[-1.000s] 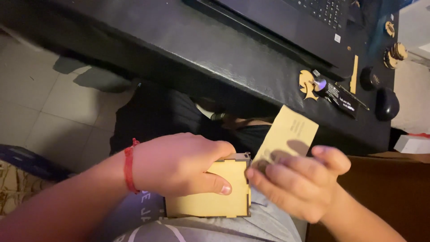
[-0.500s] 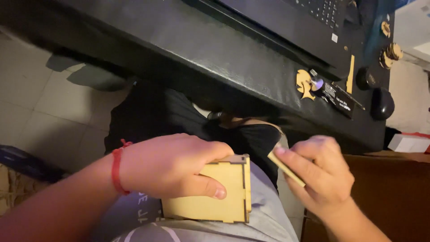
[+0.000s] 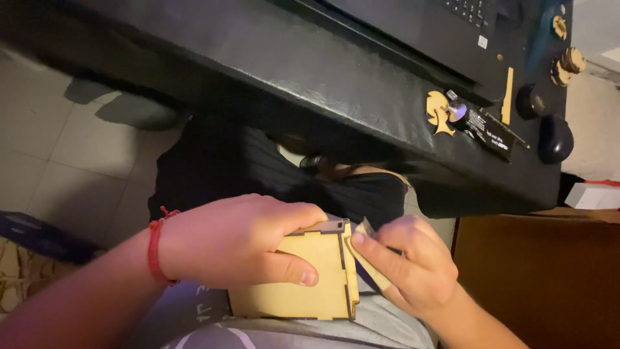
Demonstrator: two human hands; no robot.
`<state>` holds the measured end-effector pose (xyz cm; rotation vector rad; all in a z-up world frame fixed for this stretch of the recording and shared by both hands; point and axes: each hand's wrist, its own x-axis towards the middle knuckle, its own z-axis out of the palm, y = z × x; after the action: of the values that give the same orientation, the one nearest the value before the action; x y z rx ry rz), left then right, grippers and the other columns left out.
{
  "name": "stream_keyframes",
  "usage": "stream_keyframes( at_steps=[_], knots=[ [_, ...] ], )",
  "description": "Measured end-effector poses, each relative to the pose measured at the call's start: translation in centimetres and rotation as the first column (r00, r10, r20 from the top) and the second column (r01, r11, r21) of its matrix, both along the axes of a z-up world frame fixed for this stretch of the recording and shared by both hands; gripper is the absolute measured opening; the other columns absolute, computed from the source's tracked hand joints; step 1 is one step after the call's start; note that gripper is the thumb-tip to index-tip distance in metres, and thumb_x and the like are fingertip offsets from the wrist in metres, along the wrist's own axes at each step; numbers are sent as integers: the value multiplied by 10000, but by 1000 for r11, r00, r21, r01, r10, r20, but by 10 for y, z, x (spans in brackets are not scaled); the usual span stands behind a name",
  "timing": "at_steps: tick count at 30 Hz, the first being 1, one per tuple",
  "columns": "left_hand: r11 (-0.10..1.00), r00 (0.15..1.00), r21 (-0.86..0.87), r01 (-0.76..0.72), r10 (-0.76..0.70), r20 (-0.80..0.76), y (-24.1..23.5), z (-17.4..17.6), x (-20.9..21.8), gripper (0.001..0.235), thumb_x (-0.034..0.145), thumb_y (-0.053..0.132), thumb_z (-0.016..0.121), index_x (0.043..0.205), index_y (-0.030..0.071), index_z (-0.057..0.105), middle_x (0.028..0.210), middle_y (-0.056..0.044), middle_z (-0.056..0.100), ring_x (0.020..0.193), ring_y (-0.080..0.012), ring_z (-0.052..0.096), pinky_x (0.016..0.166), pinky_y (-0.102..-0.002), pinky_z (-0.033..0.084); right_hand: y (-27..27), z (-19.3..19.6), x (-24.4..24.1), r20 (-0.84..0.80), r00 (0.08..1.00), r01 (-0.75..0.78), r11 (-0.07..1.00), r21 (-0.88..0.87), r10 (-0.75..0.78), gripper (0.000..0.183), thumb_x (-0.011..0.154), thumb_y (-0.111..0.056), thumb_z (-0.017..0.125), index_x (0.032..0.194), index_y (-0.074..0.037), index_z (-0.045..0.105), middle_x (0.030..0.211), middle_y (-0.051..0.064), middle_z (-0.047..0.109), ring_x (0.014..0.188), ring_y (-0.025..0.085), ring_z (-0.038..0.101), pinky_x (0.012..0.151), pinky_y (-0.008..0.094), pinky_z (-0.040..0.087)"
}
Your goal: Assembling a small wooden box from laser-cut pieces by applying glue and fitting the components together.
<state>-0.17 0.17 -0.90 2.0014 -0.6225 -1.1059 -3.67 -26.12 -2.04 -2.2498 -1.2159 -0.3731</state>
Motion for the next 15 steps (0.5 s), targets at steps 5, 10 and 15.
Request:
stream_keyframes(
  at_steps=[5,10,15],
  knots=[
    [995,999,98,20,-16,-40,-3,7,2,341,818,527,664,988,243,582,824,24,665,750,-185,577,675,-335,411,-33,-2,-13,12,988,-146,967,-207,152,253,979,-84,544,1203,-21,644,955,67,525,772,231,546,650,375,447],
    [998,1000,56,12,-12,-11,-3,4,2,349,817,532,661,996,241,590,814,27,666,733,-180,572,672,-340,410,-32,19,-10,-8,948,-310,913,-266,319,209,954,-56,579,1135,-12,674,966,82,586,763,241,567,636,359,473],
    [997,1000,72,23,-22,-20,-5,8,4,328,802,517,637,979,244,591,782,23,638,734,-181,568,666,-337,402,-31,19,-1,133,908,-358,901,-246,397,164,938,-64,598,1045,-39,720,904,71,599,703,199,555,584,327,479]
  ],
)
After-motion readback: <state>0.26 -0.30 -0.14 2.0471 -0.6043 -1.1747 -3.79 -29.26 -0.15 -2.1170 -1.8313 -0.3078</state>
